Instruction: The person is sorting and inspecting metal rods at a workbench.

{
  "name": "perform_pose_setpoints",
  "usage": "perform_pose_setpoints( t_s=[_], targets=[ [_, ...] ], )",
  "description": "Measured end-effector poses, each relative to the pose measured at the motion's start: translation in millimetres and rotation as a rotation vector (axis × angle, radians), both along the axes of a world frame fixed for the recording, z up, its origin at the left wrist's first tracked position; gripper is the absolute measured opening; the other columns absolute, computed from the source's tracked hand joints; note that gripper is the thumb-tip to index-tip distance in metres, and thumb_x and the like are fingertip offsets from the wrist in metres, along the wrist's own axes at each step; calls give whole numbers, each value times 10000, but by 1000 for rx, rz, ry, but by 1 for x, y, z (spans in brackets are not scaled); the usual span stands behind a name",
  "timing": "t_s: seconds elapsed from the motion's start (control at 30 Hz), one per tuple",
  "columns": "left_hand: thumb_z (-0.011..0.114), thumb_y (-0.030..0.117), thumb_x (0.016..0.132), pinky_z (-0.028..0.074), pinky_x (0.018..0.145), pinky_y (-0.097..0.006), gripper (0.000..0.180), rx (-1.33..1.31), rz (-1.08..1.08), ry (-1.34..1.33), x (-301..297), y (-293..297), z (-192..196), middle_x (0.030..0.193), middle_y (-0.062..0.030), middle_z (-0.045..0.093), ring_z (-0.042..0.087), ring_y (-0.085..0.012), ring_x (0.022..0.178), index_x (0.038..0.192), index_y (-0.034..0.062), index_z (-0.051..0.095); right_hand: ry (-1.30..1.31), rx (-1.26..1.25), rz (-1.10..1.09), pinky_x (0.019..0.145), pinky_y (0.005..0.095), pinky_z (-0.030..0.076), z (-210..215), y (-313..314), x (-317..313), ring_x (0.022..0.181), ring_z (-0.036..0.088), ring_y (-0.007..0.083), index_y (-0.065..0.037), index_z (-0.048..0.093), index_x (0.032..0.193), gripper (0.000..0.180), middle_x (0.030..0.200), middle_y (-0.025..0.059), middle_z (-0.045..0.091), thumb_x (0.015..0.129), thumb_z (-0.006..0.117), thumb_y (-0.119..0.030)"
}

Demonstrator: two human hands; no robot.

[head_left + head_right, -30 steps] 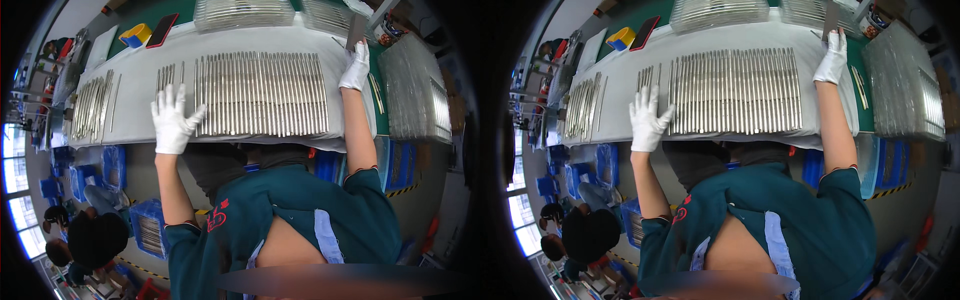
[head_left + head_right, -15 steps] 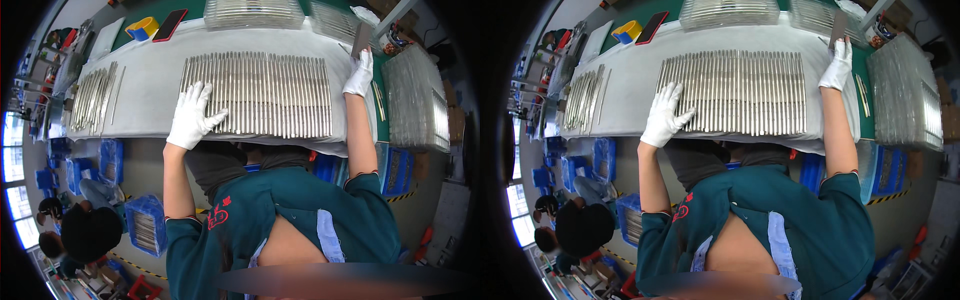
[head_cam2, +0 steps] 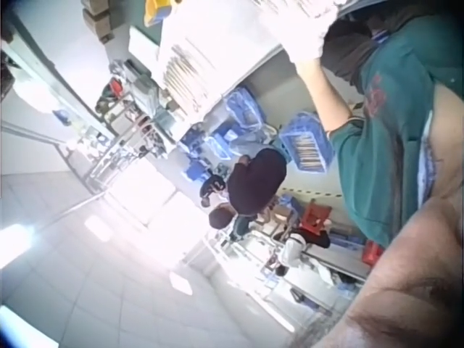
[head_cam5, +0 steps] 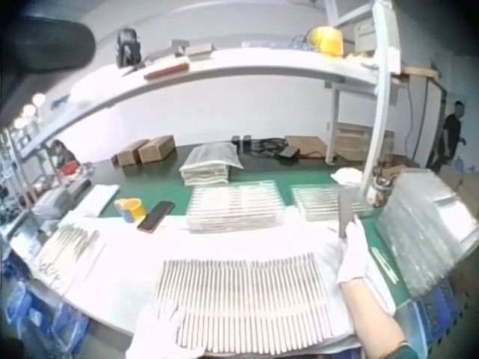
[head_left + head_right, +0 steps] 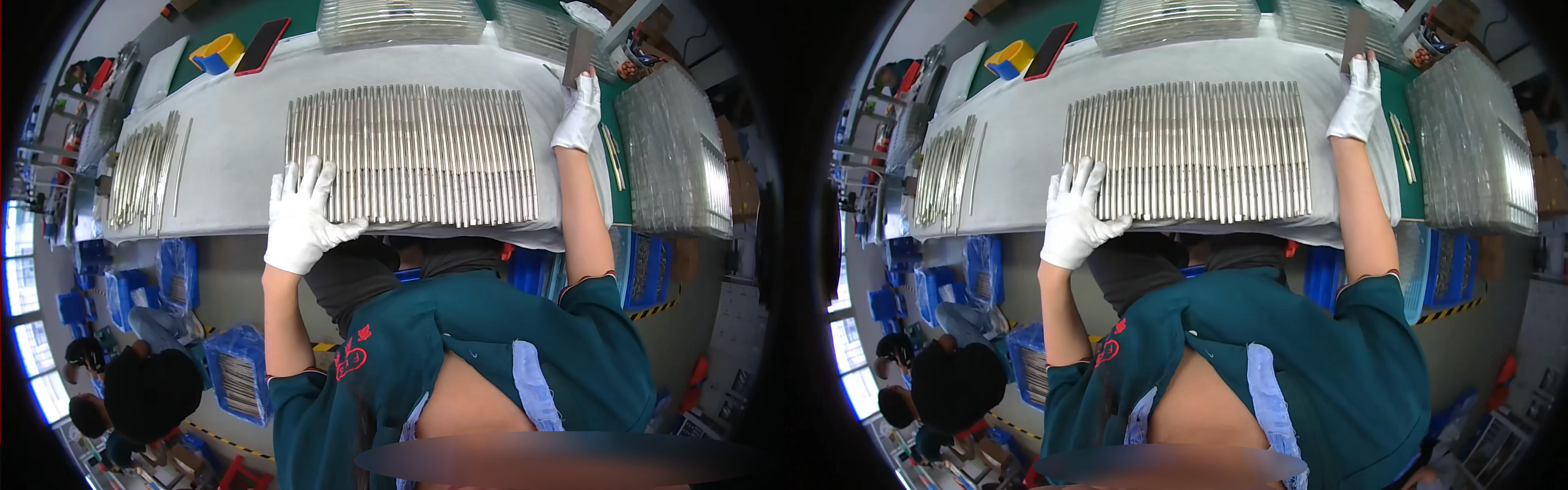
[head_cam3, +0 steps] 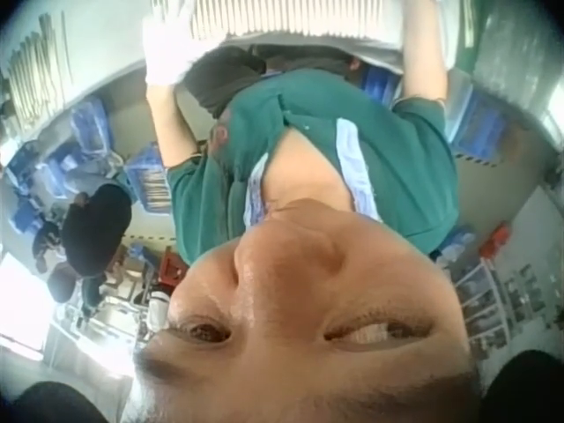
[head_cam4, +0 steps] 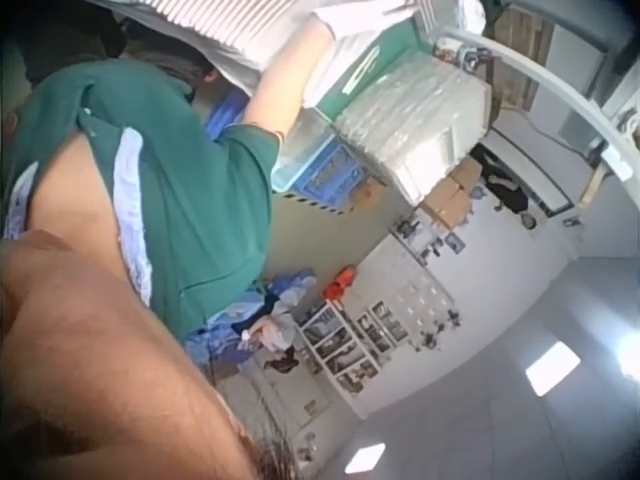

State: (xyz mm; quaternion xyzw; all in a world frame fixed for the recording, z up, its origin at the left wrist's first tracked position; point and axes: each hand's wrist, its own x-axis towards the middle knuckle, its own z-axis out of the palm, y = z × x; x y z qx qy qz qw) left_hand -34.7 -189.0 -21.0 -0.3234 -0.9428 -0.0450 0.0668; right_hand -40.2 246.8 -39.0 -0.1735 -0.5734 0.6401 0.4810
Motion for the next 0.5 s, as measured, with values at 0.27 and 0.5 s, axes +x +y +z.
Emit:
perform_pose_setpoints(
  t_s=[0.27,0.5],
  targets=[
    [634,746,631,269,1118,-524,1009,31,-156,-60,-8,10,-3,1427,-181,450,388,-432,1314,1389,100,476,-60,45,-14,1036,349,429,1,-6,-1,1186,521,209,2,431,1399,539,1312,112,513,974,568,-300],
    [650,708,665,282,1106,-546,984,-17,-195,-61,-2,25,0,1415,-224,448,395,-461,1306,1411,100,445,-79,-7,-42,1014,298,407,19,-24,7,1182,515,166,-24,469,1390,556,1309,86,533,956,595,-348]
  ],
)
